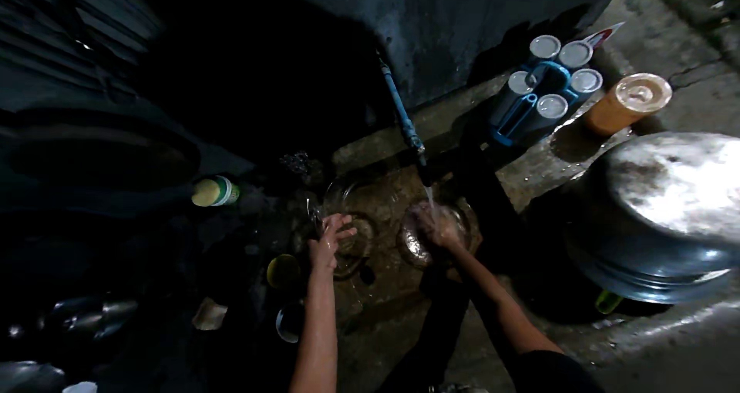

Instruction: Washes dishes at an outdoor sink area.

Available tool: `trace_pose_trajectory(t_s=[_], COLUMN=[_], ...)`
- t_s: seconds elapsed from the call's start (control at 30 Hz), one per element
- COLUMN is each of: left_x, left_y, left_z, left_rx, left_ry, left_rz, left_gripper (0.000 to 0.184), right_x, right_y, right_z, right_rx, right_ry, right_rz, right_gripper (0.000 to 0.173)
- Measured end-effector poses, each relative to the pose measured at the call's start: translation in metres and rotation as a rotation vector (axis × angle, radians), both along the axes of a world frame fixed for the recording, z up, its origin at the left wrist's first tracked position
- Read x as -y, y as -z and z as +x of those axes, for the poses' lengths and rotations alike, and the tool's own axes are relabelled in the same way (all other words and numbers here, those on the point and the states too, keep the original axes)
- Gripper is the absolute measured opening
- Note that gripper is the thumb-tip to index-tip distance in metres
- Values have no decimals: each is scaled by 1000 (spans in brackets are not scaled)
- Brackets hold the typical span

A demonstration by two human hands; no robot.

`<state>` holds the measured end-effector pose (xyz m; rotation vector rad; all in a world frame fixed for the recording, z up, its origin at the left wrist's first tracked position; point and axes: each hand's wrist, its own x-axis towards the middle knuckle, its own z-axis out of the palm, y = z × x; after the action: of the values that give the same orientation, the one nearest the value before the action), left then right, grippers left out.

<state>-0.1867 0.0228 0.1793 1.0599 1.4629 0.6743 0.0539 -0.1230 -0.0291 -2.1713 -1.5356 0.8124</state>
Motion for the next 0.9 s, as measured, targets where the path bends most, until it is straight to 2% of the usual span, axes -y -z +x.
trace_pose_trajectory(t_s=[0.1,0.2,0.27,0.4,0.53,0.63,0.77,0.9], left_x=[4,7,12,18,25,32,38,41], left_y=[2,8,13,23,27,30,34,32], left_z=[-6,-9,-8,-5,2,8,13,9], left_rx=[-18,-13,-10,-12,34,77,101,101], left_ry=[11,-1,-10,-27,-43,-55,-46,-52], left_rz=[-7,3,4,-8,10,38,104,96], left_gripper=[23,22,21,24,22,22,19,21], right_x=[16,28,35,33,33,35,43,52], right_y=[5,-22,-36,-33,-38,-36,-30,-27], right_z=[53,73,75,83,80,68,56,50], right_rx=[175,107,9,-77,-208,-218,-263,-385], right_ry=[309,483,530,577,653,743,776,798], right_rz=[-42,-154,-253,-393,-461,-459,-431,-441], right_gripper=[61,46,50,71,68,67,72,68])
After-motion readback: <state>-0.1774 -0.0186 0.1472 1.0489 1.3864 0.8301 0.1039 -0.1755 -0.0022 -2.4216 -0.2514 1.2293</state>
